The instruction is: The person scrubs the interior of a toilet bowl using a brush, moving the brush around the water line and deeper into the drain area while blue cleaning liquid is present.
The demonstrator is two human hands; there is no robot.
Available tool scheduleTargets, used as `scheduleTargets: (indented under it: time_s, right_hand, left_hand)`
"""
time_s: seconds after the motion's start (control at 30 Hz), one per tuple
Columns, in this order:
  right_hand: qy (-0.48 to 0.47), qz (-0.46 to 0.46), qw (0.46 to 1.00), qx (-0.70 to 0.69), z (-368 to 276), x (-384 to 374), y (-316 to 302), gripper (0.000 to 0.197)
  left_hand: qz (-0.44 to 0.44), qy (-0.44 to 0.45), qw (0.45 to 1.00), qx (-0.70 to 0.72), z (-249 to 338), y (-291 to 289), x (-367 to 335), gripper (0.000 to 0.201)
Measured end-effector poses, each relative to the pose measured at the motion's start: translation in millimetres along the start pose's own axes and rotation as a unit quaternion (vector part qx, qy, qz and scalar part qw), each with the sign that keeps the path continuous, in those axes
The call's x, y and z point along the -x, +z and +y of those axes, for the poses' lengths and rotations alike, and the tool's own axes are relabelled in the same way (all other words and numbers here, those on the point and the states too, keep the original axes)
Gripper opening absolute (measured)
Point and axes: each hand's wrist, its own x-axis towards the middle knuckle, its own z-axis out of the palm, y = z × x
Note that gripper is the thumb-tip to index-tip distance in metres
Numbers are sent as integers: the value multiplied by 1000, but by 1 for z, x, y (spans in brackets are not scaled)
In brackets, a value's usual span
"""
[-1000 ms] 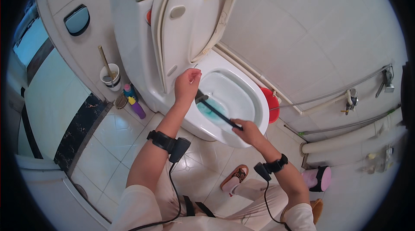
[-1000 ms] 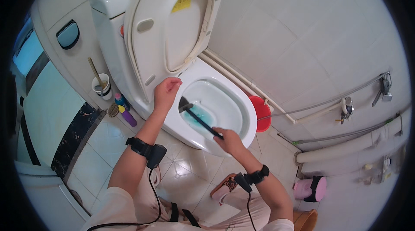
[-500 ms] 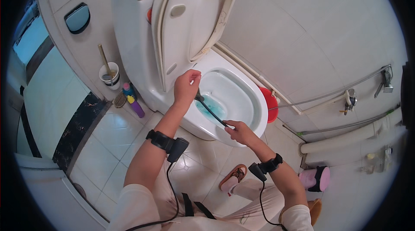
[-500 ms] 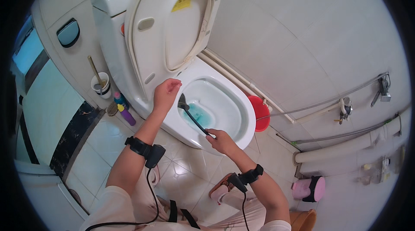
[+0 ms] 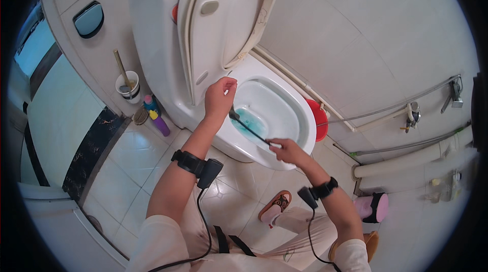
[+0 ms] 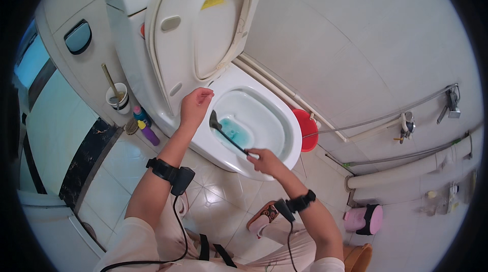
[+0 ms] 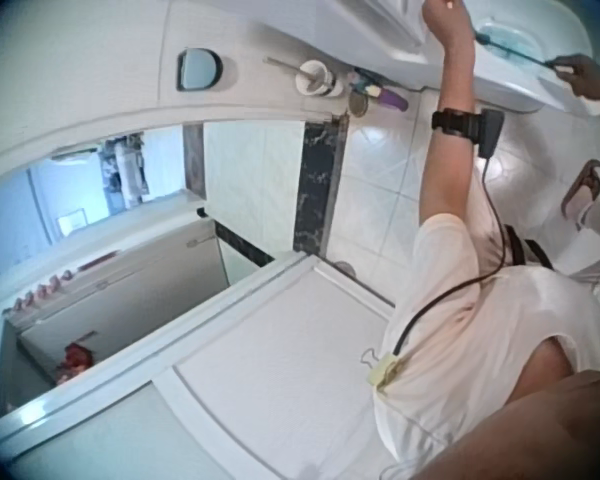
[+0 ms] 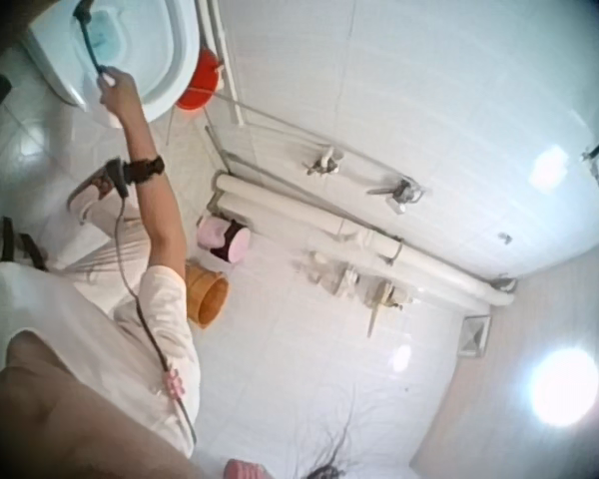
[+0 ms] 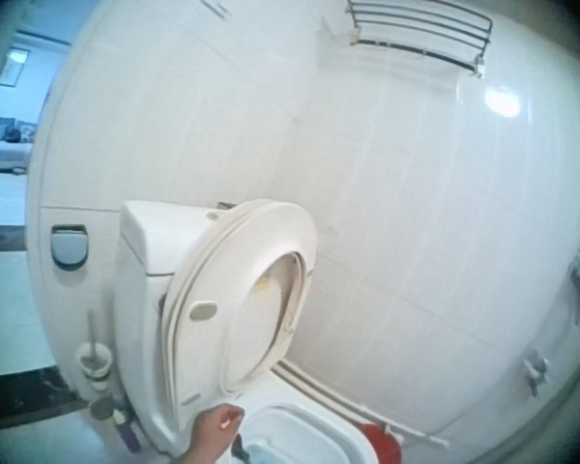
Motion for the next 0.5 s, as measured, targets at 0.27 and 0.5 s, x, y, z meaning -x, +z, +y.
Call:
scheduleTargets:
  time_s: [0.27, 0.5]
  right_hand:
    - [100, 54, 985, -127, 10, -39, -9, 33]
    - [139, -88, 972, -166, -14, -4, -15, 28]
  left_hand:
    - [14, 35, 999, 35, 7, 20, 3, 10]
    - [24, 22, 999, 30, -2, 8, -1, 10]
